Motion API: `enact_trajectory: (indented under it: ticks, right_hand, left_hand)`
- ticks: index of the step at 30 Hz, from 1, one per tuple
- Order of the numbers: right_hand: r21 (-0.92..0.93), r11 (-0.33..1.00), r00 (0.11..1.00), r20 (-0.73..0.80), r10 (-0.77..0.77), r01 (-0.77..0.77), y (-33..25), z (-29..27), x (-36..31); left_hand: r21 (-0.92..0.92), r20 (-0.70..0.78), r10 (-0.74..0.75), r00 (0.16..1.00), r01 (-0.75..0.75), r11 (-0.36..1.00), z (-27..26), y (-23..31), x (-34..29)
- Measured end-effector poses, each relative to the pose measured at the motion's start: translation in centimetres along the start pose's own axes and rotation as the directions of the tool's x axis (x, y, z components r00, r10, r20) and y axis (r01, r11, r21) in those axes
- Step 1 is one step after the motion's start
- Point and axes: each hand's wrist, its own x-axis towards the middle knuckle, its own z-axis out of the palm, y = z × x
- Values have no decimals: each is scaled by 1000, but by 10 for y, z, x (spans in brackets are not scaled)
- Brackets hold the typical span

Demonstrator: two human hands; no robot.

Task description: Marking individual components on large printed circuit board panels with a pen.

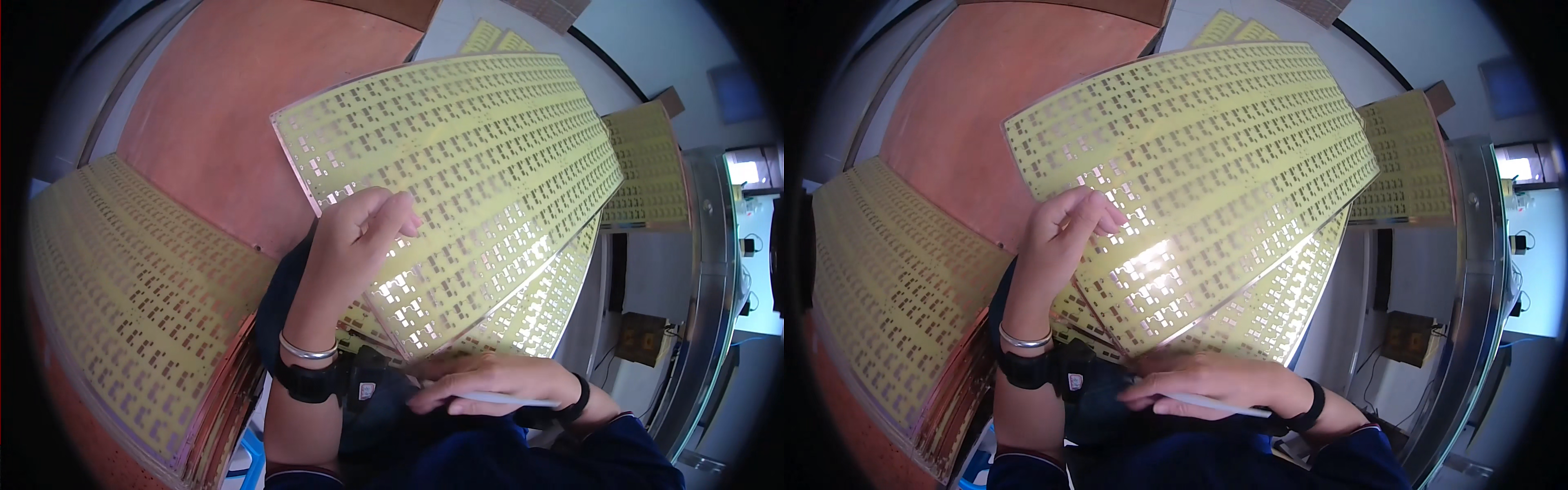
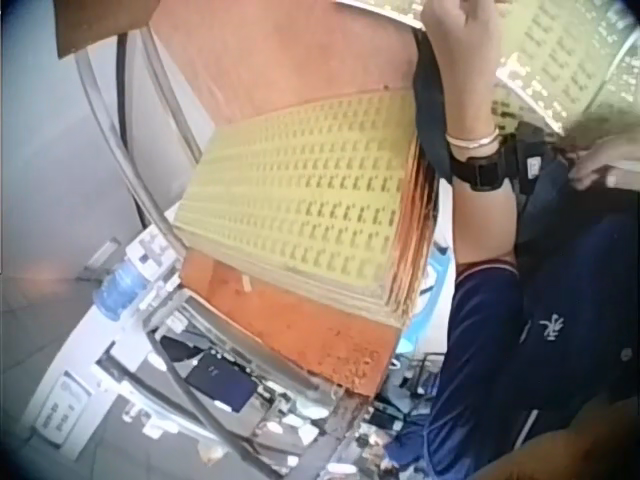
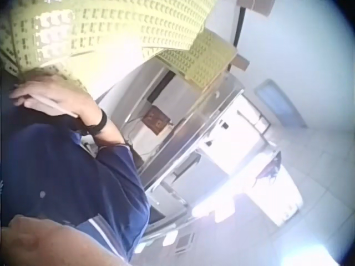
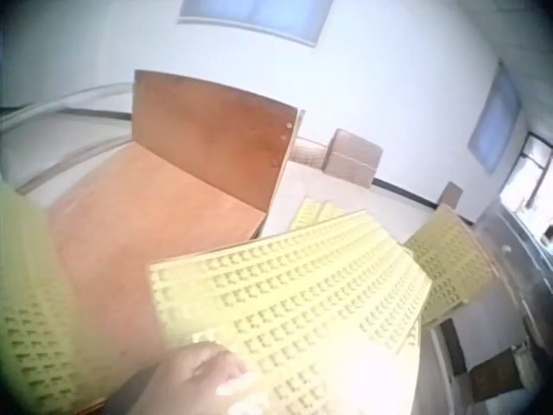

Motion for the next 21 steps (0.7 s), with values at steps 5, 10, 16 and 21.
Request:
enact_trajectory:
  ticks: [5, 10, 16, 21]
  right_hand:
    - [391, 906, 890, -337, 306, -163, 7, -33, -13]
    - [314, 925, 797, -491, 353, -216, 12, -32, -10]
    - [247, 912, 776, -480, 409, -328, 25, -19, -6]
    - [256, 937, 789, -511, 340, -238, 23, -21, 1]
  left_hand:
    - [56, 179, 118, 977, -130, 990, 0, -2, -1]
    - [123, 231, 91, 969, -122, 985, 1, -3, 2]
    - [199, 216, 33, 976, -77, 977, -2, 0, 0]
    - [173, 213, 13, 977, -51, 984, 2, -1, 2]
